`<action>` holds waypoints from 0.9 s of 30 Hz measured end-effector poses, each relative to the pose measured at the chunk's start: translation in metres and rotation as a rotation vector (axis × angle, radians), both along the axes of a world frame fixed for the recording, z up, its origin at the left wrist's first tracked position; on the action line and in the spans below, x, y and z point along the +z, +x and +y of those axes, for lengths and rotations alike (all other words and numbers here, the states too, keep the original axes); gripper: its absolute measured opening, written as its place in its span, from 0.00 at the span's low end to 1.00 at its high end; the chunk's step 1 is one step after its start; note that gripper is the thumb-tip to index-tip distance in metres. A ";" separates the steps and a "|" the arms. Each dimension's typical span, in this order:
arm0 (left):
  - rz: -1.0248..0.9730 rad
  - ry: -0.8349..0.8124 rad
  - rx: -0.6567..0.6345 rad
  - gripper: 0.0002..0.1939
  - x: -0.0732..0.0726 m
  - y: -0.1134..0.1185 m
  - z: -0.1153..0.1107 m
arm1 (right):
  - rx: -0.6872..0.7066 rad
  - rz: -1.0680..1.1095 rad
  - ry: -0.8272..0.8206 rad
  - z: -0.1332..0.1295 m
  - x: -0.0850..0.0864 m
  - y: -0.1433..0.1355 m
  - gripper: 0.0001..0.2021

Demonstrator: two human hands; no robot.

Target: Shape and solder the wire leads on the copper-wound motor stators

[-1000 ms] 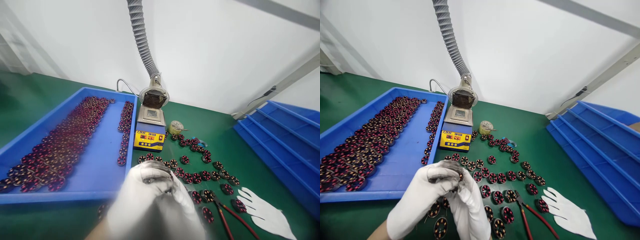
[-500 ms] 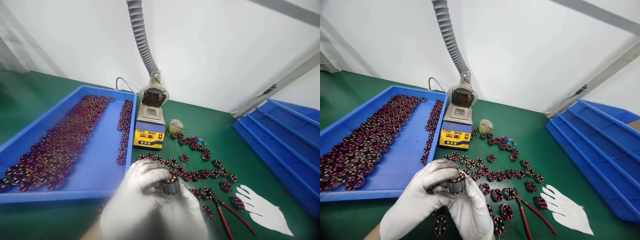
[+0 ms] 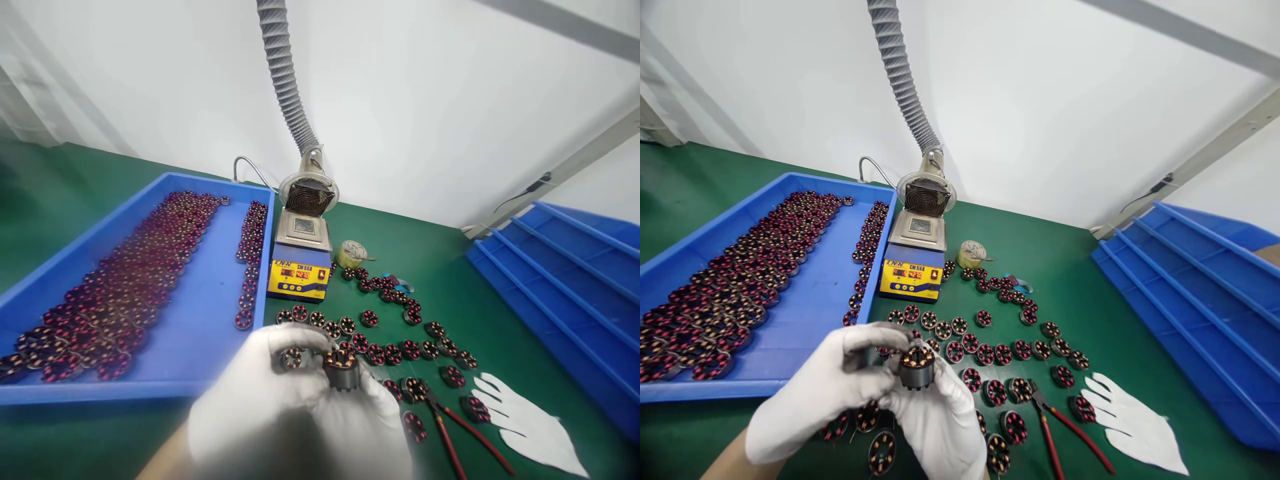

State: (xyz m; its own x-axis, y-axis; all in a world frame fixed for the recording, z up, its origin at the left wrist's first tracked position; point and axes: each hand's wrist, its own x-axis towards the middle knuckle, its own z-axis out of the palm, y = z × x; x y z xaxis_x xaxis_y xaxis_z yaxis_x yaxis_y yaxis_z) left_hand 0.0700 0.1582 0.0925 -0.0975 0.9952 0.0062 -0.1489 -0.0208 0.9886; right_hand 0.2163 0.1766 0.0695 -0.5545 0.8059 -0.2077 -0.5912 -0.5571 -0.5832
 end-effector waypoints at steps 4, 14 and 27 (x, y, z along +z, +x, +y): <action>-0.073 0.082 -0.008 0.07 0.004 0.009 0.001 | -0.140 -0.014 -0.026 -0.007 0.000 -0.009 0.15; -0.051 0.044 0.099 0.11 0.006 0.000 -0.006 | -0.032 -0.030 0.021 -0.003 0.004 -0.002 0.16; -0.255 -0.067 0.066 0.18 0.002 0.014 -0.004 | -0.672 -0.642 0.902 0.005 -0.026 0.003 0.19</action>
State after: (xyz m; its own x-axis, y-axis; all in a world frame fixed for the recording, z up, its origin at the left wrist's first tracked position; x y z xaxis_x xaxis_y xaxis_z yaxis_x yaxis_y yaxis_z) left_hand 0.0844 0.1542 0.0949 -0.1526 0.9839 -0.0927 -0.3942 0.0254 0.9187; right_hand 0.2189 0.1812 0.0439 0.0067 0.8802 0.4745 -0.0759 0.4736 -0.8775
